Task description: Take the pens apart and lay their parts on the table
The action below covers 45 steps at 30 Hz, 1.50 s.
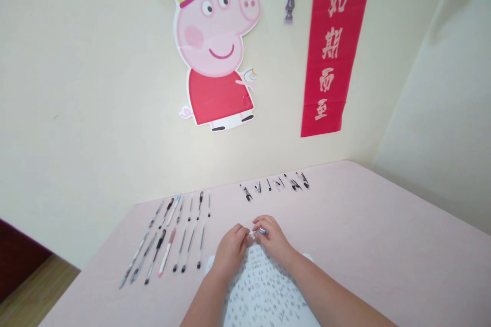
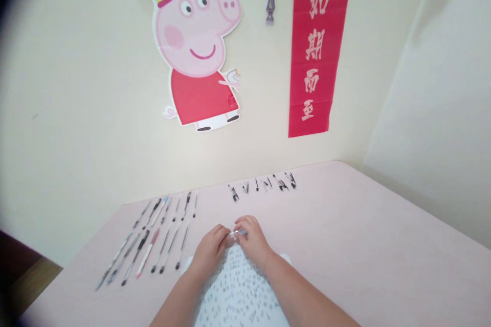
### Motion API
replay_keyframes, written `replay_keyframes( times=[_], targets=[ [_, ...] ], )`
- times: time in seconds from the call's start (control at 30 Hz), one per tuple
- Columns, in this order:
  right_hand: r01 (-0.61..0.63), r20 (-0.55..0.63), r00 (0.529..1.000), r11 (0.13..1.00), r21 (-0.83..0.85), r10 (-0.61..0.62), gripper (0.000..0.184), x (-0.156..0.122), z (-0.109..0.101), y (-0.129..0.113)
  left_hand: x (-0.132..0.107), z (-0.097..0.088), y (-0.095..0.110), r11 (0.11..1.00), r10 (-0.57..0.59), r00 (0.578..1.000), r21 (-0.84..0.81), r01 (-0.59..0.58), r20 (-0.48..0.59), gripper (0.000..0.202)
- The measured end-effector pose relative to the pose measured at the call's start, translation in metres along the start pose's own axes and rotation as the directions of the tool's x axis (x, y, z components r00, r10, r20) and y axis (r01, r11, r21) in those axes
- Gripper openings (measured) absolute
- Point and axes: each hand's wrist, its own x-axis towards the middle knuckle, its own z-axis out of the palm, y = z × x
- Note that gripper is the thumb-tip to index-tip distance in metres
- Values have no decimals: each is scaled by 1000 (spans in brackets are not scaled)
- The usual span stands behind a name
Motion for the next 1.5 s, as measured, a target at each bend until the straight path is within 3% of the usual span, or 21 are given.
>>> replay_keyframes(
  times=[0.4,0.73,1.0,1.5],
  targets=[
    [-13,-3,1000,1000,-12,13,23,0,-2,-4,1,-4,3,996,-78,997,53,78,-5,17],
    [-13,-91,996,998,-64,7,16,1,-2,7,2,-4,1,993,-111,993,33,113,-42,18],
    [2,15,1000,986,-167,1,15,-3,-2,1,1,-3,-1,995,-101,994,21,102,-49,19],
    [15,8,1000,986,-168,-14,27,-2,0,5,1,-3,-1,995,-99,994,3,100,-50,17]
  ],
)
